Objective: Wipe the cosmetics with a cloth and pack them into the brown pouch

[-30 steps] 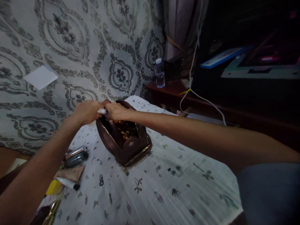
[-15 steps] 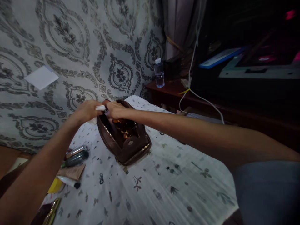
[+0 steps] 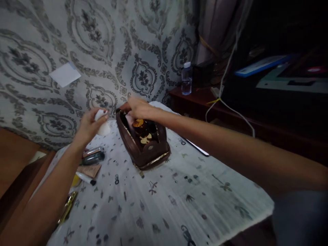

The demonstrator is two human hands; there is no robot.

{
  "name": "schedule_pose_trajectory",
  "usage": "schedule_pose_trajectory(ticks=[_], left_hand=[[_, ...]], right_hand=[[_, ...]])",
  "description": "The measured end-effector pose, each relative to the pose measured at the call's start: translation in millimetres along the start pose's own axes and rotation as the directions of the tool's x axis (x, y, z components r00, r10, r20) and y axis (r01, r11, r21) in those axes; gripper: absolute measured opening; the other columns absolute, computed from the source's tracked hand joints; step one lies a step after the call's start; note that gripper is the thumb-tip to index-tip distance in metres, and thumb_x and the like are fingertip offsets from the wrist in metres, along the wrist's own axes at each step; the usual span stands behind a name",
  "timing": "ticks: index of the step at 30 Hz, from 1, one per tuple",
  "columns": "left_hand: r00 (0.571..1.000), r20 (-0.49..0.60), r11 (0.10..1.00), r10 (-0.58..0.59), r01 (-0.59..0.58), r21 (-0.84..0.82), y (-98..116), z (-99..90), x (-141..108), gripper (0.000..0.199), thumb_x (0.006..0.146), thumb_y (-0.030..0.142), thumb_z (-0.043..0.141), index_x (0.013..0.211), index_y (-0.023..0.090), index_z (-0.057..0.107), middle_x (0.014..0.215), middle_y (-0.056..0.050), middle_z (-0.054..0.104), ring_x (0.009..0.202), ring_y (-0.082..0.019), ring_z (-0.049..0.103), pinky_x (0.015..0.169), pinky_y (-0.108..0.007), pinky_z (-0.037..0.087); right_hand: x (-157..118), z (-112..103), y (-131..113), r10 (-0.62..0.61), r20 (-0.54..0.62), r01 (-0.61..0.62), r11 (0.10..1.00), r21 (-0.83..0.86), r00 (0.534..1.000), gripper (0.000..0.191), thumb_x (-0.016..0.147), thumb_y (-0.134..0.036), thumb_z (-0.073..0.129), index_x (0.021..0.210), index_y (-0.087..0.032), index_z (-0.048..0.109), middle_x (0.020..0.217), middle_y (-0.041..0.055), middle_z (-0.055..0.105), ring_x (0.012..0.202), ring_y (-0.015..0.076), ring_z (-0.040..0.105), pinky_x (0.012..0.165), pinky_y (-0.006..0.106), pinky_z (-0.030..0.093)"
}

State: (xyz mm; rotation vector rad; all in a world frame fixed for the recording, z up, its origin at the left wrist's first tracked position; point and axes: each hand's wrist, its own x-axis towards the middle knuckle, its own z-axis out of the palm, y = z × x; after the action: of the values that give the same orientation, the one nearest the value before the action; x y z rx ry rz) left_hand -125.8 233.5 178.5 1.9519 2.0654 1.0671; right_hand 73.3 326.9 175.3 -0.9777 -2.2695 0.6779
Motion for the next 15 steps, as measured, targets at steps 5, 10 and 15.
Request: schedule_pose_trajectory(ticks=[5,10,15], left_hand=[[0.982,0.178,0.978,-0.065,0.027,0.209,-32.9,16.4,-109.5,0.024,0.087,0.036,0.051,0.102,0.021,0.063,0.085,-0.002,0.066,0.080,-0.021,0.061,0.077,-0.033,0.050],[0.964,0.264,0.941,0.015,-0.103,0.323,-51.6,45.2,-209.5,0.037,0.089,0.022,0.056,0.126,0.023,0.058,0.118,-0.011,0.064,0.111,-0.027,0.058,0.096,-0.043,0.049],[0.949,0.290,0.931,0.125,-0.213,0.296,-55.8,54.2,-251.5,0.043,0.093,0.036,0.058,0.134,0.024,0.052,0.141,-0.016,0.052,0.131,-0.032,0.048,0.105,-0.054,0.043]], right_hand=[[-40.6,-4.5,-18.9,-0.197,-0.138,0.191,0.980,-0.058,0.971,0.032,0.092,-0.026,0.054,0.121,-0.017,0.064,0.101,0.0058,0.072,0.097,0.0211,0.065,0.089,0.032,0.045],[-109.4,25.1,-42.1,-0.337,0.092,0.333,0.941,0.054,0.937,0.024,0.093,-0.030,0.052,0.108,-0.022,0.070,0.095,0.0084,0.073,0.091,0.0221,0.067,0.080,0.030,0.047],[-145.2,93.6,-45.3,-0.437,0.370,0.401,0.899,0.175,0.819,0.021,0.093,-0.025,0.052,0.098,-0.022,0.072,0.092,0.0099,0.074,0.085,0.0206,0.069,0.076,0.028,0.049]])
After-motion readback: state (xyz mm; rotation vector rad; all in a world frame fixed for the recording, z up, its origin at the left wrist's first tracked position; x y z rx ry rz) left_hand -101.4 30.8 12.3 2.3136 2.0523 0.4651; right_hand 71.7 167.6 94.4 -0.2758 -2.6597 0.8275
